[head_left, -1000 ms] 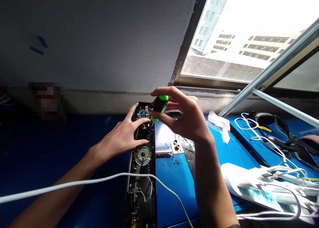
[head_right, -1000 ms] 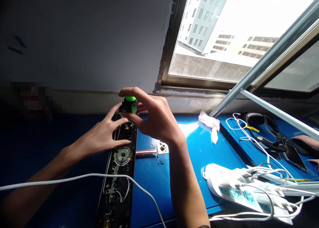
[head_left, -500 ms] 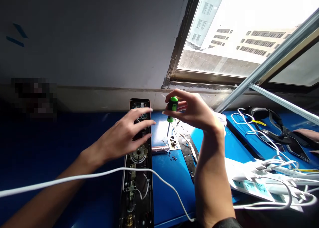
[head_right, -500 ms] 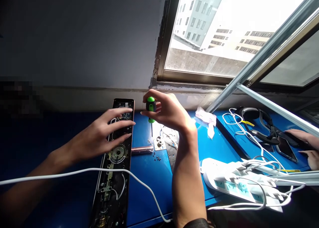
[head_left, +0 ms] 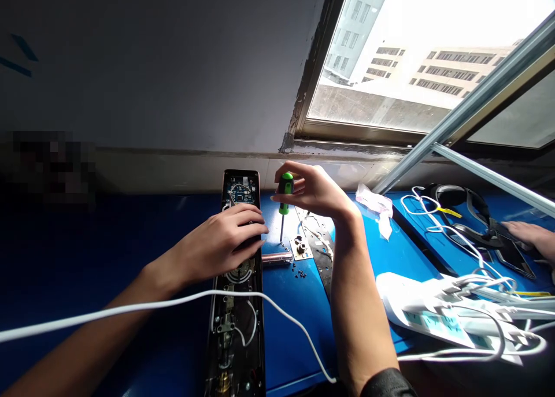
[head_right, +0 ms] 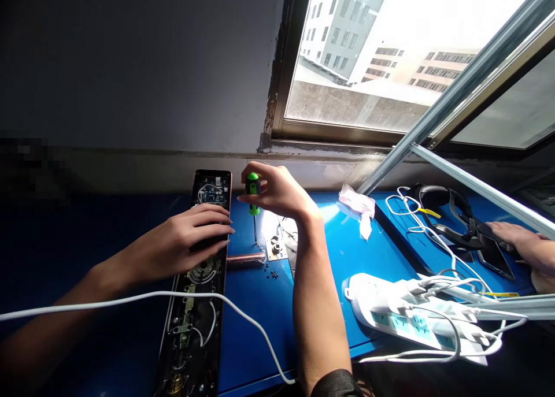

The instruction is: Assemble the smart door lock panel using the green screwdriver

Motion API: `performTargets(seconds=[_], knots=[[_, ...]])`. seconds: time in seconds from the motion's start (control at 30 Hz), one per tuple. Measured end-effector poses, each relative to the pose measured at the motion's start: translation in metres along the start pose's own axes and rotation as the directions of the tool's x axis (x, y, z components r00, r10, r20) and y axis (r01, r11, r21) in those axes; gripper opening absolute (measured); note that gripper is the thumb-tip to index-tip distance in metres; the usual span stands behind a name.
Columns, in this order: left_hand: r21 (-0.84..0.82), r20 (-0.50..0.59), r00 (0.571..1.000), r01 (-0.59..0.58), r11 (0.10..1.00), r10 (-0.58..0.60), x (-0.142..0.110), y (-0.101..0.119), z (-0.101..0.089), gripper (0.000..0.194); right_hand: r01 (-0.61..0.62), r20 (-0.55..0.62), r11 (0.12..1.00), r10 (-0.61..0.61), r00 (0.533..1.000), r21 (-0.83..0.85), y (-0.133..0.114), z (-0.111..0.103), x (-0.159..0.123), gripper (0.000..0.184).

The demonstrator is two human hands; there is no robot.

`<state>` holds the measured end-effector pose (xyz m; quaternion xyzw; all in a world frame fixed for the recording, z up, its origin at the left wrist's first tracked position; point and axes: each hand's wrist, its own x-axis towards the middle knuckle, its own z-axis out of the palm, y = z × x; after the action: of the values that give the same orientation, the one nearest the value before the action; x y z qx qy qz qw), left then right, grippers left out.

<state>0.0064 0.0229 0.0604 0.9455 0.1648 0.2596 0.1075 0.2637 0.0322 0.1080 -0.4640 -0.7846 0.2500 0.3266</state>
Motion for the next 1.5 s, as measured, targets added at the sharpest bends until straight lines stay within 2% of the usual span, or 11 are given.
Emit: performTargets(seconds=[0.13,0.3,0.37,0.47,0.6,0.7,0.87,1.03,1.17,1.33,1.5], knots=[[0.008,0.002,1.000,0.000,1.000,0.000,0.001,0.000,-0.002,0.024,-0.004,-0.045,1.000,0.003,0.999,-0.009,-0.001,0.000,0.000,0.027],[-0.025,-0.011,0.998,0.067,0.997,-0.067,0.000,-0.001,-0.015,0.026,0.091,-0.225,0.991,-0.110,0.968,-0.093,-0.015,-0.002,-0.004,0.023],[-0.069,0.018,0.995,0.097,0.993,-0.096,-0.002,0.000,-0.023,0.029,0.127,-0.284,0.991,-0.135,0.949,-0.047,-0.025,-0.002,-0.006,0.026],[-0.140,0.108,0.985,0.149,0.979,-0.134,-0.005,0.003,-0.034,0.036,0.162,-0.350,0.981,-0.116,0.930,0.106,-0.040,-0.001,-0.009,0.031],[-0.195,0.154,0.970,0.218,0.956,-0.190,-0.004,0.005,-0.036,0.034,0.192,-0.495,0.977,-0.121,0.860,0.096,-0.053,0.003,-0.010,0.037],[-0.257,0.113,0.968,0.245,0.935,-0.223,-0.002,0.003,-0.031,0.024,0.209,-0.569,0.978,-0.162,0.806,0.017,-0.055,0.006,-0.009,0.039],[-0.310,0.056,0.951,0.307,0.900,-0.306,-0.003,-0.003,-0.027,0.022,0.247,-0.574,0.969,-0.219,0.789,-0.029,-0.052,0.006,-0.008,0.040],[-0.392,0.040,0.930,0.350,0.850,-0.365,-0.005,-0.004,-0.027,0.036,0.251,-0.574,0.968,-0.210,0.792,-0.008,-0.054,0.006,-0.008,0.033],[-0.399,0.017,0.933,0.337,0.853,-0.361,-0.004,-0.002,-0.027,0.032,0.242,-0.572,0.970,-0.216,0.792,-0.031,-0.055,0.008,-0.008,0.033],[-0.377,0.008,0.938,0.323,0.868,-0.346,-0.003,-0.001,-0.027,0.028,0.245,-0.576,0.968,-0.168,0.800,0.059,-0.055,0.007,-0.006,0.031],[-0.382,0.022,0.942,0.316,0.868,-0.334,-0.004,-0.001,-0.026,0.033,0.279,-0.519,0.950,-0.170,0.838,0.138,-0.061,0.005,-0.007,0.037]])
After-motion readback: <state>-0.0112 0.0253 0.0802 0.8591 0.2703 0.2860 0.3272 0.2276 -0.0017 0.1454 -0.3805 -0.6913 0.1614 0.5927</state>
